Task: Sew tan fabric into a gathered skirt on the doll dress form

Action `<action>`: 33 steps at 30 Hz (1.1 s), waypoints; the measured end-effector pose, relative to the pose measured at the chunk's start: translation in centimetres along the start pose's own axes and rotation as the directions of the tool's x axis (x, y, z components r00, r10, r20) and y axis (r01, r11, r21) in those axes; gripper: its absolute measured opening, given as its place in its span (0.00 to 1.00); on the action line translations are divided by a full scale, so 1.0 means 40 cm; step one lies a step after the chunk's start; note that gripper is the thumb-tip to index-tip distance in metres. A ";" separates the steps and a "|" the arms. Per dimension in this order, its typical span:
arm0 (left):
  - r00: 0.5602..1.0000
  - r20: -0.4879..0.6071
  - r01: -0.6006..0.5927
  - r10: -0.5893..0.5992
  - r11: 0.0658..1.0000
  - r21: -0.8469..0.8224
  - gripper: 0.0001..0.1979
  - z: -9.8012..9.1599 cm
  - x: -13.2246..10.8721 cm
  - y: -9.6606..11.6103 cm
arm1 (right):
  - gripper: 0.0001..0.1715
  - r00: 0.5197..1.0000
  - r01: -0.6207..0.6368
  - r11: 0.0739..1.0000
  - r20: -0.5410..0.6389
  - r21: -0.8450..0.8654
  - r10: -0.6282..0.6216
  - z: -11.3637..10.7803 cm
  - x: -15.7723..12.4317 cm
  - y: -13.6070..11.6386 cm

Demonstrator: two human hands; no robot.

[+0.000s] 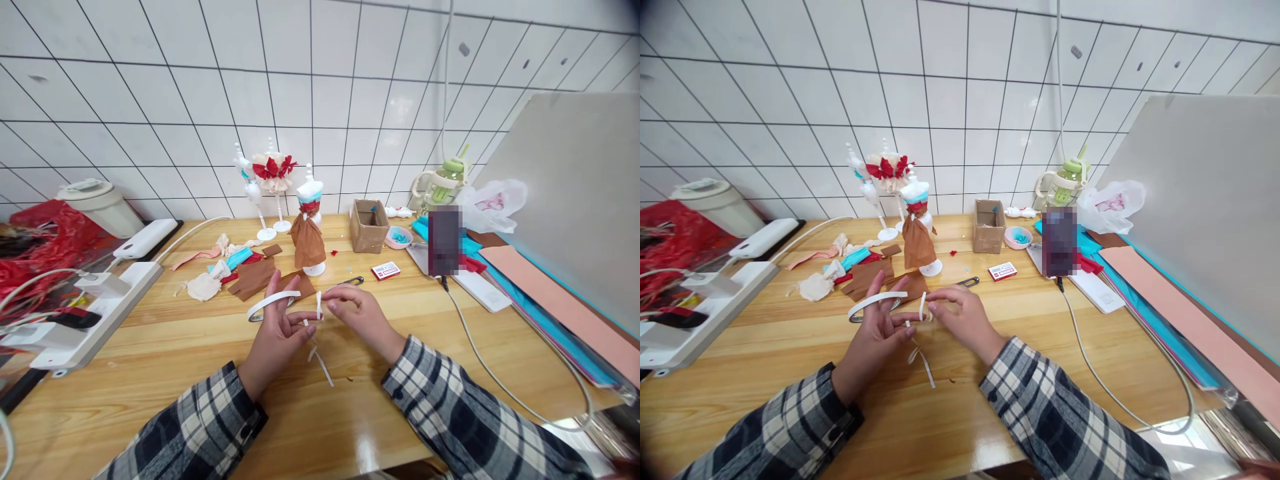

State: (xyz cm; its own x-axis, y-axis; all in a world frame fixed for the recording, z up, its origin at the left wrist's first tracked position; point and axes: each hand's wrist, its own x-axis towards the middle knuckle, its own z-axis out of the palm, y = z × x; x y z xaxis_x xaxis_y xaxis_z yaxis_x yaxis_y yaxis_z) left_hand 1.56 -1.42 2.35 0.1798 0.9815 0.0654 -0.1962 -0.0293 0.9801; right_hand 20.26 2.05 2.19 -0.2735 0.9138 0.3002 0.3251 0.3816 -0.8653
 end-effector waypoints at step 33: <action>0.998 -0.061 -0.018 0.019 1.000 0.011 0.45 0.006 -0.001 -0.002 | 0.09 0.628 -0.778 0.600 -0.195 -0.187 0.754 -0.277 0.118 0.229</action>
State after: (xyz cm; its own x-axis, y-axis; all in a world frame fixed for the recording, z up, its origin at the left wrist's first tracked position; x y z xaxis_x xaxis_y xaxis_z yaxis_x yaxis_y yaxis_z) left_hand 1.81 -1.50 2.31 0.1167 0.9905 0.0723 -0.1889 -0.0493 0.9807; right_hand 31.96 11.38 0.14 0.2497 0.8883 -0.3854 0.5770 -0.4561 -0.6775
